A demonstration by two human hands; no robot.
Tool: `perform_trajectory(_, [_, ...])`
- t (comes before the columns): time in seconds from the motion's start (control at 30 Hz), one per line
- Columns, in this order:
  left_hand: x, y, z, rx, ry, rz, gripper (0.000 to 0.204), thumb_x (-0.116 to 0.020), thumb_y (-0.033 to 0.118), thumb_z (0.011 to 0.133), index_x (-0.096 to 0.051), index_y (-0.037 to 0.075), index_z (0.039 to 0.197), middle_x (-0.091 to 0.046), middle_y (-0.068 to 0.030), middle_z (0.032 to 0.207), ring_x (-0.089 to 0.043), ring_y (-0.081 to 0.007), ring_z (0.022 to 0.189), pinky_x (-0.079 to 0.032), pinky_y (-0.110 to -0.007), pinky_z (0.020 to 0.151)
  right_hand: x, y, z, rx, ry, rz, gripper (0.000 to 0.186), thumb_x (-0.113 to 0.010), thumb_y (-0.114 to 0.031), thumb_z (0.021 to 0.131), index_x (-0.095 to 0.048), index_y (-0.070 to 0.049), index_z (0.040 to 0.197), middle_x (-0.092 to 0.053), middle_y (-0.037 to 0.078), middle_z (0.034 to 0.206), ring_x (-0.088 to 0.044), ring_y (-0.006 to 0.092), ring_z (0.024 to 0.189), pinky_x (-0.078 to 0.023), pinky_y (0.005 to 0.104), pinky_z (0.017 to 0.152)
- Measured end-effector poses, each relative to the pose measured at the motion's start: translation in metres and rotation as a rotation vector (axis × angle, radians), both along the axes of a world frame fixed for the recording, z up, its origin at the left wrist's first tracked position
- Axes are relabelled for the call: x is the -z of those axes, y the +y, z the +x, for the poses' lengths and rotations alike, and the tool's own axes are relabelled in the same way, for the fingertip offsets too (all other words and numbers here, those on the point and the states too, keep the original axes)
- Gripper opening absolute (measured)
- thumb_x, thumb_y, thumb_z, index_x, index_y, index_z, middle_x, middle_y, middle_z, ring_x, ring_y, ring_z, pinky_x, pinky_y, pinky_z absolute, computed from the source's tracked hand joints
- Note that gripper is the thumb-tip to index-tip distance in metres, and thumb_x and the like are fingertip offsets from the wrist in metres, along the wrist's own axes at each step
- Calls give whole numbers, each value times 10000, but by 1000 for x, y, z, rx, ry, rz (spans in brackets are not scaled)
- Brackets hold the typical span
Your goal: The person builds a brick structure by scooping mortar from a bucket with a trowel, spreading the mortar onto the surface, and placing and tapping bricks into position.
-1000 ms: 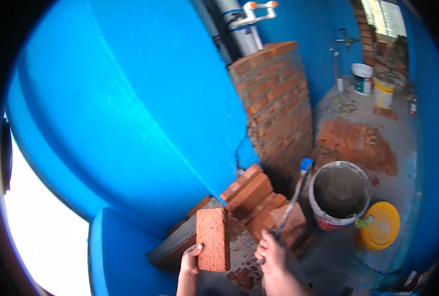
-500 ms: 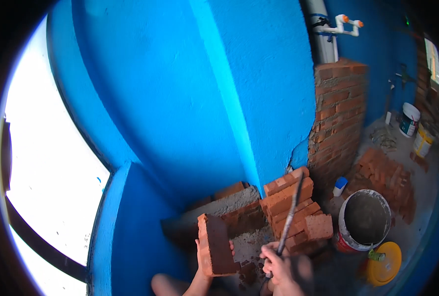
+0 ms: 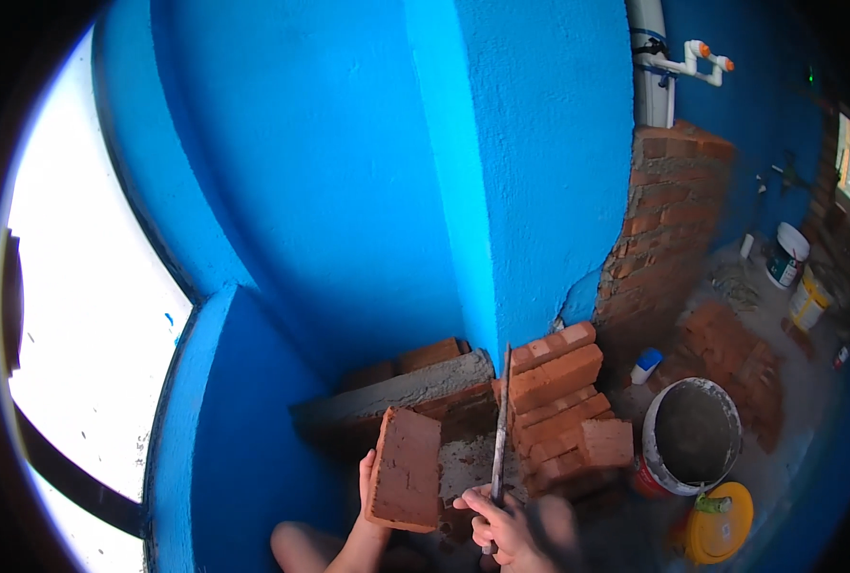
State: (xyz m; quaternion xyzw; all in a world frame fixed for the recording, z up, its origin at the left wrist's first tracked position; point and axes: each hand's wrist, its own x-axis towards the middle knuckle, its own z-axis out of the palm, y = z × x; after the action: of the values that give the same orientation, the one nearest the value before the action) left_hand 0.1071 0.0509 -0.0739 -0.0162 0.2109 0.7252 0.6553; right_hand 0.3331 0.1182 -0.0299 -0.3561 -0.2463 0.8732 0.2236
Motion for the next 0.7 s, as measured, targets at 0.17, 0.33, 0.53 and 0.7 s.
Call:
perform_trajectory(0.17, [3, 35, -45, -5, 323, -185, 608, -632, 389, 818, -498, 82, 1325, -564, -140, 1272, -567, -285, 1111, -462, -419, 949, 4, 6, 19, 27, 81, -121, 166, -499, -201, 975, -583, -64, 1015, -523, 45, 691, -366, 64, 381, -296, 218, 355])
perform_trajectory(0.33, [-2, 131, -101, -56, 1693, -133, 1002, -848, 283, 549, -398, 77, 1421, -473, -152, 1316, -460, -342, 1206, -392, -419, 1022, -4, 13, 12, -5, 101, -160, 310, -444, -342, 1000, -583, -76, 924, -317, -53, 433, -262, 79, 307, -215, 233, 305])
perform_trajectory(0.53, [-8, 188, -141, 327, 2424, -263, 1027, -846, 321, 493, -407, 244, 1418, -441, -174, 1304, -400, -379, 1219, -322, -435, 1061, -11, 17, -9, 89, 143, -205, 158, -481, -161, 984, -544, -47, 893, -571, 40, 742, -332, 48, 350, -267, 206, 287])
perform_trajectory(0.7, [-16, 188, -175, 481, 2421, -115, 1127, -830, 279, 495, -281, 181, 1474, -428, -188, 1315, -389, -383, 1242, -317, -446, 1077, -7, 24, -10, 51, 149, -224, 130, -476, -142, 985, -531, -55, 905, -584, 69, 835, -342, 45, 361, -277, 196, 288])
